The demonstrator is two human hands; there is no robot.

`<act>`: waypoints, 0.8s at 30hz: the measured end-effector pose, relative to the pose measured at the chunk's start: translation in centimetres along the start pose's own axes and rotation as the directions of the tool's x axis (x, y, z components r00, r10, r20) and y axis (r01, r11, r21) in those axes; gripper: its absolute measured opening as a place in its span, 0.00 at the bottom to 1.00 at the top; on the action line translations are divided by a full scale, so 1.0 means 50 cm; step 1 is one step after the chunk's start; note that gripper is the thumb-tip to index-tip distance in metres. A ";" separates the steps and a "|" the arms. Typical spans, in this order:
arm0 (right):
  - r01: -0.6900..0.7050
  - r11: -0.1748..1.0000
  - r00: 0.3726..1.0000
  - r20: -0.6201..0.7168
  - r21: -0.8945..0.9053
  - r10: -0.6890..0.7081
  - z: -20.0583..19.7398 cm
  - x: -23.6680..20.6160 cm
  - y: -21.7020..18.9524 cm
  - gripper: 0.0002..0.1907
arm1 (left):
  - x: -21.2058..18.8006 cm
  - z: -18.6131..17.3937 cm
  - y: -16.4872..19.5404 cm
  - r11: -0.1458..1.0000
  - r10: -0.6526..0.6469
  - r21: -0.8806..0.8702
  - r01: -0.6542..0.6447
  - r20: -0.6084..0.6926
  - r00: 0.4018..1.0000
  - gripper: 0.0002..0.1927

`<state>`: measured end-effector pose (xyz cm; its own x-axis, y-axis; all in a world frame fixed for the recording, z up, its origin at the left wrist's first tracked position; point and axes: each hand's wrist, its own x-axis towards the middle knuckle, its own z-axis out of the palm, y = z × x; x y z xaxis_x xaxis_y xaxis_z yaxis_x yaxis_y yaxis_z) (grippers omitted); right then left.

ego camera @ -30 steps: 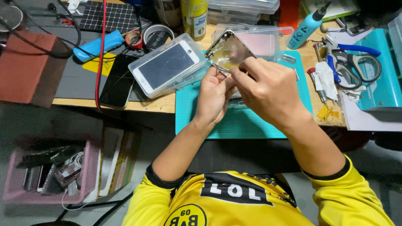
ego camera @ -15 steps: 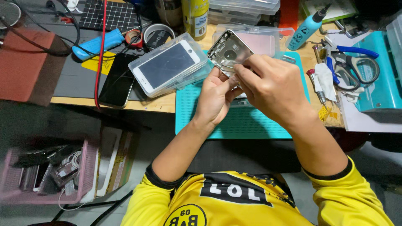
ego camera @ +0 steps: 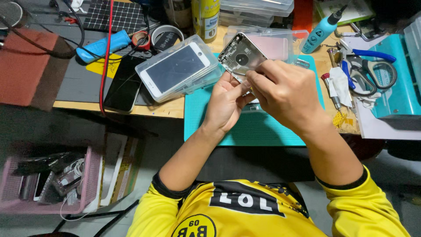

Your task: The person disassembles a smartphone at a repair bench. They hold the phone chassis, use a screwdriver and tweezers to remove screws and small internal components, lift parts out of the frame, and set the removed components on the work mat beside the phone.

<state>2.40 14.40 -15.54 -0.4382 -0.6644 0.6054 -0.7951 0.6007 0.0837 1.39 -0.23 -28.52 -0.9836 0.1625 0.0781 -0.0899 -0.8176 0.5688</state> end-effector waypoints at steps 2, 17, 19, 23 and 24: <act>0.000 1.000 1.000 0.000 0.001 0.000 0.001 0.001 -0.001 0.11 | 0.000 0.005 0.000 1.000 0.011 0.007 -0.011 0.011 1.000 0.11; -0.017 1.000 1.000 -0.001 -0.003 0.017 0.001 -0.002 -0.001 0.10 | -0.012 0.016 0.012 1.000 -0.022 0.019 0.022 -0.009 1.000 0.11; -0.016 1.000 1.000 0.000 -0.008 0.016 0.002 -0.002 -0.001 0.10 | -0.012 0.015 0.014 1.000 -0.025 0.013 0.025 -0.008 1.000 0.11; -0.022 1.000 1.000 -0.014 0.003 0.022 0.003 -0.001 -0.002 0.09 | -0.013 0.018 0.015 1.000 -0.023 0.017 0.023 -0.001 1.000 0.11; -0.024 1.000 1.000 -0.015 0.002 0.024 0.002 -0.002 -0.002 0.09 | -0.014 0.018 0.016 1.000 -0.024 0.016 0.024 0.001 1.000 0.12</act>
<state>2.47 14.36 -15.67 -0.4507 -0.6428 0.6194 -0.7851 0.6157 0.0676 2.13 -0.48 -27.37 -0.9811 0.1824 0.0651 -0.1109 -0.8047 0.5832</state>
